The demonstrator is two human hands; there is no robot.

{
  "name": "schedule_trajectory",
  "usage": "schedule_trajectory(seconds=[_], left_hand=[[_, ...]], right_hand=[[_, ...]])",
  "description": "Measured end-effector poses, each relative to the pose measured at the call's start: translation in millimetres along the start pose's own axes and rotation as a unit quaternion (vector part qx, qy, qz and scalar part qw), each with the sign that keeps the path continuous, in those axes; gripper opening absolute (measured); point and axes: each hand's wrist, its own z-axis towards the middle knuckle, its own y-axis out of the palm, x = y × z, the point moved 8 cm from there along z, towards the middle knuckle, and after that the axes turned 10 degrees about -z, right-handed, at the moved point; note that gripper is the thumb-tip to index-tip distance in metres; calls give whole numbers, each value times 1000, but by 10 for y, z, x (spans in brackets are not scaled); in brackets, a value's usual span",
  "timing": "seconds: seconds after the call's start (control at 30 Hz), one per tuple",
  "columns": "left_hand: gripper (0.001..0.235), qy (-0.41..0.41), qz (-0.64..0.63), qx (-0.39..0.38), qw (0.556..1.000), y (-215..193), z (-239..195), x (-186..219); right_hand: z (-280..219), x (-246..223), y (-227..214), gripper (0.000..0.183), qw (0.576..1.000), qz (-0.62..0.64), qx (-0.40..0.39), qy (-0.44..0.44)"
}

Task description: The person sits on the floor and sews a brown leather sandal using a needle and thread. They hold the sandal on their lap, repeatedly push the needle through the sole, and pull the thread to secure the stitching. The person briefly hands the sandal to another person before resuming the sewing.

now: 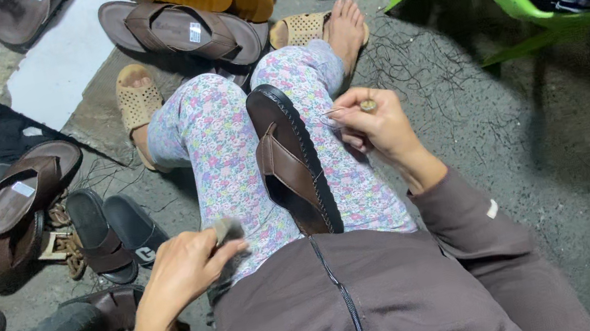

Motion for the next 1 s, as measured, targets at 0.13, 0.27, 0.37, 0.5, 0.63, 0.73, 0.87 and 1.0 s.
schedule_trajectory(seconds=[0.13,0.27,0.37,0.5,0.63,0.73,0.87,1.0], left_hand=[[45,-19,28,-73,997,150,-72,-325],[30,0,56,-92,994,387,-199,-800],[21,318,-270,-70,906,-38,-417,-19],[20,318,-483,-14,816,-121,-226,-16],[39,448,-660,-17,602,-369,112,372],[37,419,-708,31,568,-675,499,560],[25,342,-762,28,549,-774,1007,703],[23,325,-761,93,554,-884,1058,570]], right_hand=[[92,73,58,7,999,32,-5,17],[107,142,42,8,995,80,-42,30],[94,149,30,8,996,78,-36,31],[75,157,58,9,996,67,-49,24],[64,266,-32,6,997,78,-11,22],[23,306,-54,5,994,105,-1,38],[-4,383,-110,6,989,140,2,55],[-53,501,-161,6,983,172,-7,71]])
